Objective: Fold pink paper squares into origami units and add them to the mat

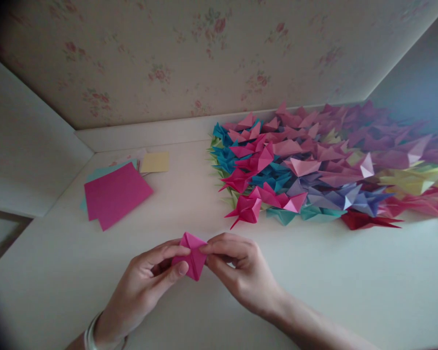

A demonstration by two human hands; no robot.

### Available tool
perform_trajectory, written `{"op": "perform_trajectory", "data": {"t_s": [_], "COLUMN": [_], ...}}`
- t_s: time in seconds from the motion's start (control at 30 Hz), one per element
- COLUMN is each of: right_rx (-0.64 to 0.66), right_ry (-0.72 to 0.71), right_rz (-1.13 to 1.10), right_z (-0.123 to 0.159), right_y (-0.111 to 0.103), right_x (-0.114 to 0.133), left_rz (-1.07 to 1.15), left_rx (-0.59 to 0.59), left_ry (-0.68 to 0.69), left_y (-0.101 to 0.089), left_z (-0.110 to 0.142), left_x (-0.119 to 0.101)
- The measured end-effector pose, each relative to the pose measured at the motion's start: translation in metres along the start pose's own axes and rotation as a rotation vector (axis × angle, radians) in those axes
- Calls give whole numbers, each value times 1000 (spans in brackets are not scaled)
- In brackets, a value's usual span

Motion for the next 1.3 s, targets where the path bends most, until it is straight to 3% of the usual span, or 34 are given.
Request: {"op": "perform_trajectory", "data": {"t_s": [0.17,0.4,0.6,0.77,0.97,1.17,1.3], "right_rx": [-73,11,112,140,3,-35,-71], "right_ry": [-2,50,13,-81,-182,-185,-61], "right_rz": [-17,-145,-194,-107,66,144,26], "right_z": [2,5,5,3,9,15,17], "right_y": [-7,-4,0,1,0,5,3], "right_x": [-2,-8,-4,9,14,10,-4], "left_rz": [-70,-361,-346,-353,-292,-83,-140], "left_rx": [19,-55,-32,-62,-102,-79,-24], "left_ry": [34,371,477,424,314,146,122], "left_y": [0,-3,-2,-3,0,4,8], "left_z": [2,6,9,11,12,11,7], "left_x": [-3,-29,-36,-35,-27,-7,-9]}}
Point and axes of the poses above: each hand's wrist, its own z-axis away from the middle knuckle, its own y-axis out of the palm, x = y × z, the point moved 7 cm from there along -z, towards the middle knuckle, and after that the axes turned 7 degrees about x, right-handed, at the moved point
